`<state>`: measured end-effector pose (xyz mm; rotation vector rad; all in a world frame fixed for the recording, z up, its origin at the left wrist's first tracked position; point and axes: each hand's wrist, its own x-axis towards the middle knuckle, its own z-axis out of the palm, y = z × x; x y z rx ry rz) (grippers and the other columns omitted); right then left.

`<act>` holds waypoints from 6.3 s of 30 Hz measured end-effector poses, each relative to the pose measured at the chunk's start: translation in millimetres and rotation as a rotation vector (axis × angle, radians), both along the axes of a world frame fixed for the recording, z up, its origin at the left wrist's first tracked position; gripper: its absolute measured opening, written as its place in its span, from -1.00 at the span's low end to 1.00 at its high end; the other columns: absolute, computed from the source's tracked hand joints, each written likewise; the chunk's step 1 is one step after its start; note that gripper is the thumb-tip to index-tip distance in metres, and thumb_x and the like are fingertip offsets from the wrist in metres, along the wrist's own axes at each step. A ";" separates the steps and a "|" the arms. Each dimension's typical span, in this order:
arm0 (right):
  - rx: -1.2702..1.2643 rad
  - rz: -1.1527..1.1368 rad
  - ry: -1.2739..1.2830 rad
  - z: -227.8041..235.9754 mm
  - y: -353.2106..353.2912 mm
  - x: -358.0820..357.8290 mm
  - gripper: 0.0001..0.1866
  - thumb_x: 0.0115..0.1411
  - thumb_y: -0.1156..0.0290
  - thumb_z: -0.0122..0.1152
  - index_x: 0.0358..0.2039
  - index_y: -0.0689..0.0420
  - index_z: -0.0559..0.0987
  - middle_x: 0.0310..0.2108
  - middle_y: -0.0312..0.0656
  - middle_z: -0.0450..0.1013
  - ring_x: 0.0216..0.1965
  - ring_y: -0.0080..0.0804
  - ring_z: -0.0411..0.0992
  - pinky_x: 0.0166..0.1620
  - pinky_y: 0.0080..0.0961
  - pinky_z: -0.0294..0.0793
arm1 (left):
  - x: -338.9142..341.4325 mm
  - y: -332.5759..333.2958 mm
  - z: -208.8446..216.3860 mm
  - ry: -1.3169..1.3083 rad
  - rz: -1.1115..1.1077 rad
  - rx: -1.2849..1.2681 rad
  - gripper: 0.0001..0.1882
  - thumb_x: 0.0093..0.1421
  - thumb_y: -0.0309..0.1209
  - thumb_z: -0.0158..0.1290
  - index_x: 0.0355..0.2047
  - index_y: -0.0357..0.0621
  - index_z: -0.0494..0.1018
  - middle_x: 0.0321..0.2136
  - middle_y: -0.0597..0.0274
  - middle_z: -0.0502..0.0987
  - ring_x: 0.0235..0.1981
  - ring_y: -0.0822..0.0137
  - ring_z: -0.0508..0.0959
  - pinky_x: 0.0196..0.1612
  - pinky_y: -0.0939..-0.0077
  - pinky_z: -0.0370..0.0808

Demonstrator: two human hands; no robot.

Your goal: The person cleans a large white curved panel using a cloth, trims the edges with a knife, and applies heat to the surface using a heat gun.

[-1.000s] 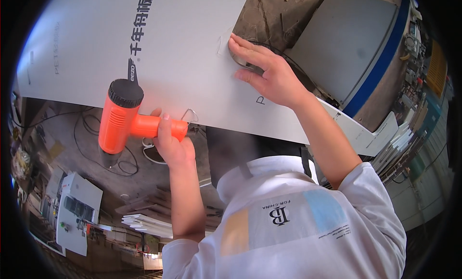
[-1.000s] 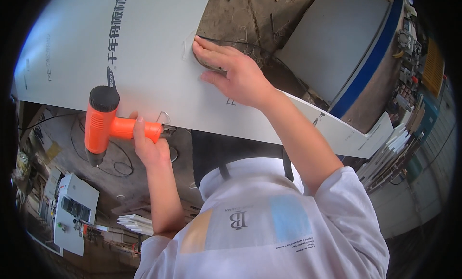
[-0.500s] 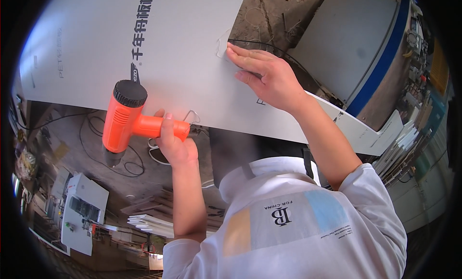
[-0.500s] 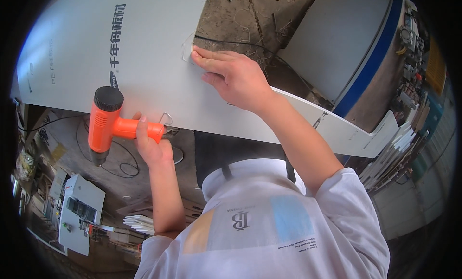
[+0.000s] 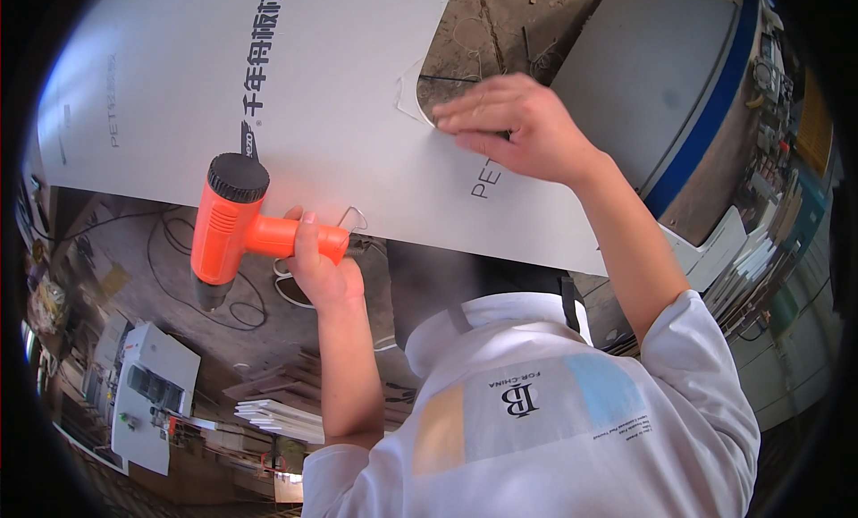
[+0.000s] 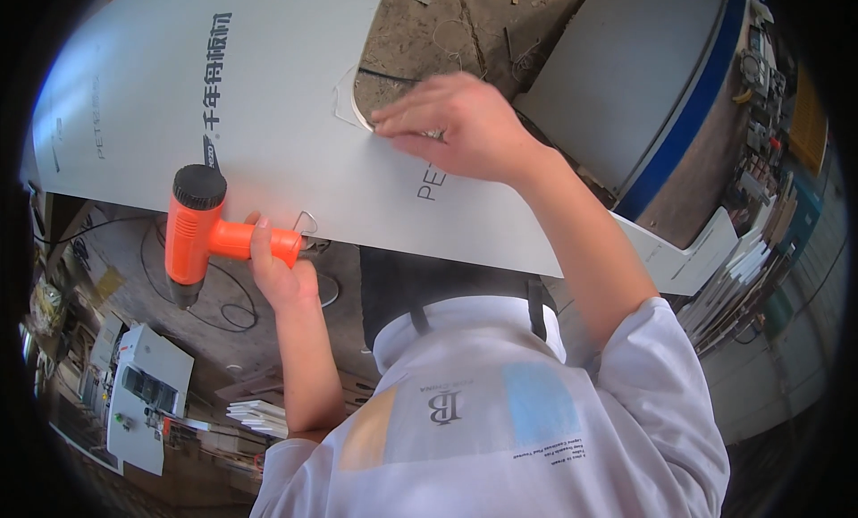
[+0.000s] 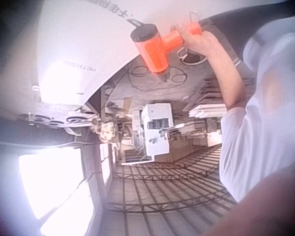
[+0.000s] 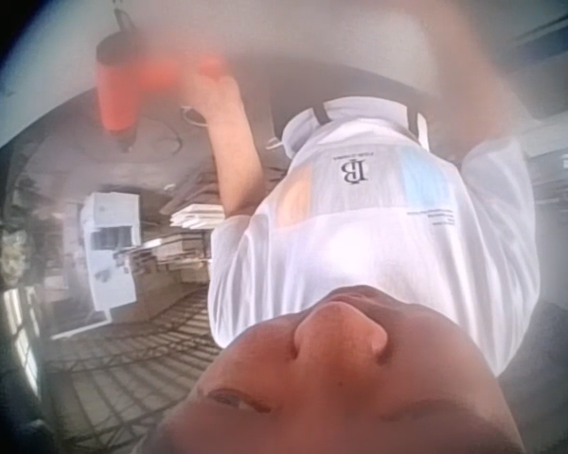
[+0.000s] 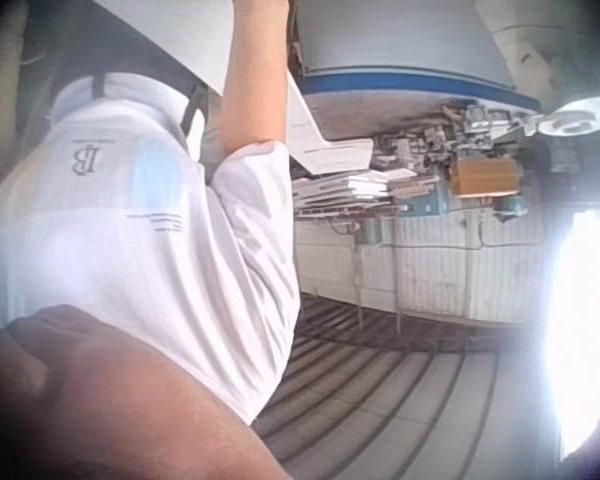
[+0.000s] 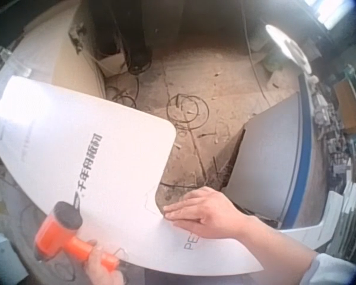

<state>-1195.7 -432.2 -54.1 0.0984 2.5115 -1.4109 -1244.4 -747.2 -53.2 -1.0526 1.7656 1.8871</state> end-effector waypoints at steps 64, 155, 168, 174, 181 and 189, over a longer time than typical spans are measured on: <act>0.327 0.308 0.726 -34.6 43.1 -116.4 -0.11 -0.26 -0.52 0.40 -0.19 0.03 0.55 0.19 -0.25 0.53 0.27 -0.19 0.44 0.42 0.09 0.10 | -1.5 13.1 -0.6 0.026 0.065 -0.086 -0.59 0.24 -0.32 0.21 0.07 -0.13 0.43 -0.11 0.24 0.44 -0.11 0.29 0.49 -0.10 0.29 0.48; 0.338 -0.832 0.060 -8.6 -112.2 -13.2 -0.55 0.09 0.31 0.55 0.03 -0.04 0.72 0.02 -0.43 0.67 -0.02 -0.48 0.57 0.24 -0.30 0.30 | -386.1 82.1 -55.5 1.487 -1.516 -1.112 -0.20 0.40 0.17 -0.07 0.50 0.08 0.08 0.52 0.19 0.07 0.57 0.17 -0.04 0.53 -0.19 -0.19; 0.275 -0.633 -0.019 12.9 -96.7 15.1 -0.75 0.25 0.39 0.38 -0.06 -0.08 0.76 -0.10 -0.32 0.70 -0.13 -0.40 0.63 0.04 -0.38 0.51 | -398.1 75.6 -48.4 1.500 -1.523 -1.138 -0.26 0.39 0.15 -0.04 0.45 0.11 0.17 0.48 0.21 0.17 0.54 0.17 0.04 0.52 -0.16 -0.13; -0.299 -1.043 -0.286 2.9 -66.7 -43.5 -0.74 0.27 0.22 0.38 -0.13 0.07 0.78 -0.32 -0.24 0.70 -0.28 -0.50 0.63 -0.20 -0.52 0.57 | -399.6 78.0 -46.5 1.549 -1.529 -1.121 -0.25 0.39 0.17 -0.05 0.44 0.08 0.19 0.45 0.17 0.22 0.52 0.14 0.10 0.50 -0.19 -0.05; -0.179 -1.071 -0.353 7.5 -62.8 -54.7 -0.70 0.22 0.14 0.45 -0.28 0.14 0.79 -0.46 -0.35 0.65 -0.41 -0.66 0.53 -0.28 -0.60 0.50 | -400.3 79.0 -46.6 1.571 -1.526 -1.097 -0.25 0.39 0.19 -0.06 0.44 0.07 0.20 0.45 0.14 0.23 0.50 0.12 0.14 0.48 -0.22 -0.02; -0.076 -0.841 -0.554 17.1 -68.1 -20.1 -0.77 0.16 0.07 0.43 -0.30 -0.09 0.82 -0.41 -0.34 0.68 -0.39 -0.42 0.59 -0.26 -0.44 0.54 | -402.0 79.7 -49.8 1.590 -1.520 -1.074 -0.26 0.40 0.18 -0.08 0.43 0.04 0.22 0.46 0.09 0.22 0.50 0.09 0.15 0.47 -0.20 -0.01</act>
